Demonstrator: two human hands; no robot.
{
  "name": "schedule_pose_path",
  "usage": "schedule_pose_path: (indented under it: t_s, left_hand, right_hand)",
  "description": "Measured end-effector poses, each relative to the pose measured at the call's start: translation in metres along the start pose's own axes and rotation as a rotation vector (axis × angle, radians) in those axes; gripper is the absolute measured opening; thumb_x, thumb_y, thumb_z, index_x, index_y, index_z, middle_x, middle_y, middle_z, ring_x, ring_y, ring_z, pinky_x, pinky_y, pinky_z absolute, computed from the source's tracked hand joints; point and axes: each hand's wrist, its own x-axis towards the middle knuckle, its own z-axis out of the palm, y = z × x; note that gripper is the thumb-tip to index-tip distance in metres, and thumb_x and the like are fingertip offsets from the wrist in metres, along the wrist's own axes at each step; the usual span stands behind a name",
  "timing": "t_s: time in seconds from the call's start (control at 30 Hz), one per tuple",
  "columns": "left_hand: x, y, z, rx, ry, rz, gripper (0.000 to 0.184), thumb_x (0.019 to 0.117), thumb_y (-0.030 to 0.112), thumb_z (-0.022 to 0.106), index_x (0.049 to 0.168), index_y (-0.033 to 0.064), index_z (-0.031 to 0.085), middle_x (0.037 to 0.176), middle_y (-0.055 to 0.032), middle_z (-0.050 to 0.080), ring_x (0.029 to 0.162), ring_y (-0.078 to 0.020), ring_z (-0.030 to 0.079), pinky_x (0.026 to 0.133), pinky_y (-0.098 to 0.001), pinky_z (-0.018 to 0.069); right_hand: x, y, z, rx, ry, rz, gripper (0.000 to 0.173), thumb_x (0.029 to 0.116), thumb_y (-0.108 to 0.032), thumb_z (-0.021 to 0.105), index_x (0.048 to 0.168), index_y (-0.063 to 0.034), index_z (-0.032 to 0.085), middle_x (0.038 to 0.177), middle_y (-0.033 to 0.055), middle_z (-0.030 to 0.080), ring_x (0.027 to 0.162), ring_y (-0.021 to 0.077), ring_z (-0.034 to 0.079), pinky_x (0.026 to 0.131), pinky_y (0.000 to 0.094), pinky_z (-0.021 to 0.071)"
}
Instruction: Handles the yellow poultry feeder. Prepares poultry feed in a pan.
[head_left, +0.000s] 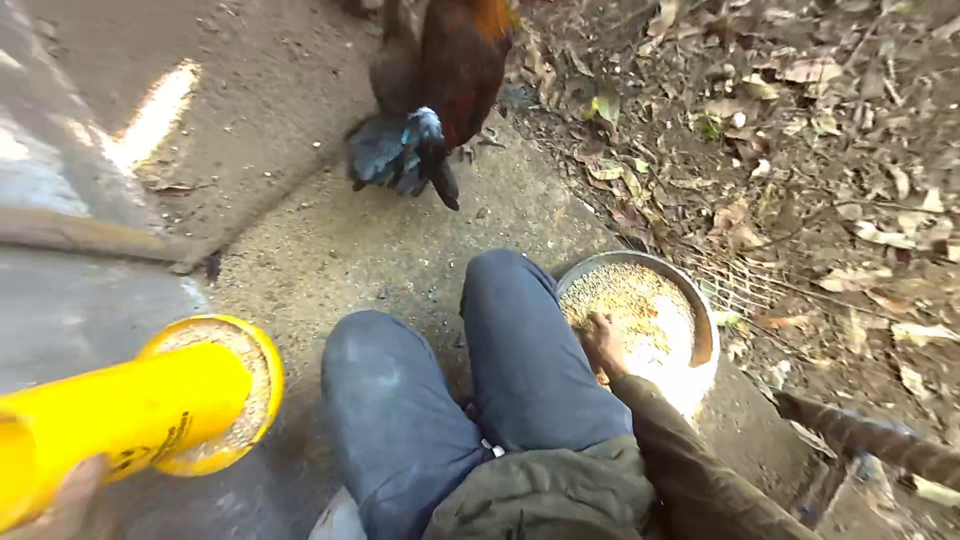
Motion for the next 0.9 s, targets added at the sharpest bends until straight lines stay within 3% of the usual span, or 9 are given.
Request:
schedule_pose_path:
  t_s: [0.13, 0.2, 0.27, 0.37, 0.47, 0.57, 0.63, 0.77, 0.9]
  left_hand:
    - [0.002, 0.035, 0.022, 0.056, 0.068, 0.138, 0.121, 0.0680, 0.049, 0.086, 0.150, -0.0136, 0.023, 0.149, -0.0237, 0.044, 0.136, -0.0139, 0.047, 0.114, -0.0289, 0.0405]
    - [0.001, 0.052, 0.032, 0.068, 0.111, 0.102, 0.121, 0.0643, 0.050, 0.086, 0.148, -0.0130, 0.027, 0.144, -0.0228, 0.048, 0.131, -0.0098, 0.050, 0.110, -0.0255, 0.0425]
    - [0.002, 0.058, 0.039, 0.055, 0.146, 0.092, 0.120, 0.0621, 0.050, 0.088, 0.147, -0.0111, 0.029, 0.141, -0.0188, 0.051, 0.126, -0.0057, 0.052, 0.107, -0.0232, 0.0442]
    - [0.002, 0.056, 0.043, 0.000, 0.177, 0.067, 0.115, 0.0581, 0.039, 0.092, 0.146, -0.0048, 0.031, 0.137, -0.0125, 0.054, 0.123, -0.0065, 0.055, 0.106, -0.0258, 0.0477]
    - [0.002, 0.055, 0.047, 0.031, 0.191, 0.020, 0.112, 0.0590, 0.029, 0.092, 0.148, -0.0013, 0.032, 0.136, -0.0161, 0.054, 0.123, -0.0132, 0.058, 0.105, -0.0323, 0.0494]
    - [-0.001, 0.056, 0.054, 0.104, 0.227, -0.030, 0.112, 0.0578, 0.037, 0.092, 0.148, 0.0034, 0.035, 0.135, -0.0157, 0.056, 0.122, -0.0167, 0.059, 0.104, -0.0366, 0.0504]
    - [-0.003, 0.059, 0.060, 0.132, 0.254, -0.057, 0.112, 0.0568, 0.037, 0.094, 0.148, 0.0036, 0.037, 0.137, -0.0184, 0.056, 0.124, -0.0226, 0.058, 0.106, -0.0425, 0.0492]
    - [-0.007, 0.075, 0.069, 0.148, 0.290, -0.135, 0.116, 0.0546, 0.033, 0.097, 0.148, 0.0005, 0.036, 0.138, -0.0224, 0.055, 0.125, -0.0277, 0.058, 0.105, -0.0462, 0.0494]
    - [-0.010, 0.095, 0.078, 0.140, 0.302, -0.237, 0.119, 0.0539, 0.037, 0.098, 0.149, 0.0022, 0.036, 0.140, -0.0224, 0.054, 0.125, -0.0307, 0.059, 0.103, -0.0502, 0.0504]
  right_hand:
    - [-0.006, 0.000, -0.013, 0.358, -0.028, 0.199, 0.044, 0.0957, -0.024, 0.070, 0.131, 0.0009, 0.063, 0.124, 0.0276, 0.066, 0.114, 0.0417, 0.065, 0.098, 0.0624, 0.0513]
    - [-0.018, -0.006, -0.027, 0.593, -0.037, 0.281, 0.041, 0.0976, -0.017, 0.066, 0.133, 0.0019, 0.057, 0.104, 0.0214, 0.068, 0.088, 0.0291, 0.067, 0.077, 0.0505, 0.0578]
    - [-0.031, -0.018, -0.048, 0.739, -0.041, 0.278, 0.030, 0.1021, -0.015, 0.053, 0.129, -0.0012, 0.050, 0.081, 0.0048, 0.056, 0.061, 0.0103, 0.054, 0.055, 0.0320, 0.0499]
    - [-0.044, -0.042, -0.093, 0.854, -0.063, 0.110, 0.010, 0.1018, -0.019, 0.047, 0.107, -0.0123, 0.053, 0.074, -0.0081, 0.058, 0.060, 0.0028, 0.056, 0.054, 0.0249, 0.0510]
    - [-0.039, -0.083, -0.131, 1.051, -0.172, -0.196, 0.016, 0.0968, -0.020, 0.055, 0.088, -0.0314, 0.064, 0.075, -0.0156, 0.069, 0.057, -0.0024, 0.059, 0.050, 0.0179, 0.0487]
    - [-0.022, -0.156, -0.157, 1.152, -0.383, -0.534, 0.007, 0.0883, -0.035, 0.075, 0.088, -0.0406, 0.071, 0.076, -0.0173, 0.066, 0.058, -0.0045, 0.055, 0.050, 0.0159, 0.0454]
    - [-0.022, -0.227, -0.165, 1.157, -0.492, -0.736, 0.004, 0.0886, -0.042, 0.075, 0.090, -0.0417, 0.071, 0.078, -0.0182, 0.066, 0.058, -0.0047, 0.055, 0.049, 0.0157, 0.0458]
    - [-0.059, -0.388, -0.153, 1.157, -0.823, -1.066, 0.008, 0.0915, -0.043, 0.072, 0.092, -0.0355, 0.073, 0.076, -0.0151, 0.066, 0.049, -0.0049, 0.049, 0.041, 0.0142, 0.0403]
    - [-0.129, -0.513, -0.110, 1.260, -1.160, -1.159, 0.007, 0.0881, -0.034, 0.074, 0.086, -0.0274, 0.073, 0.067, -0.0088, 0.064, 0.044, -0.0017, 0.048, 0.039, 0.0163, 0.0388]
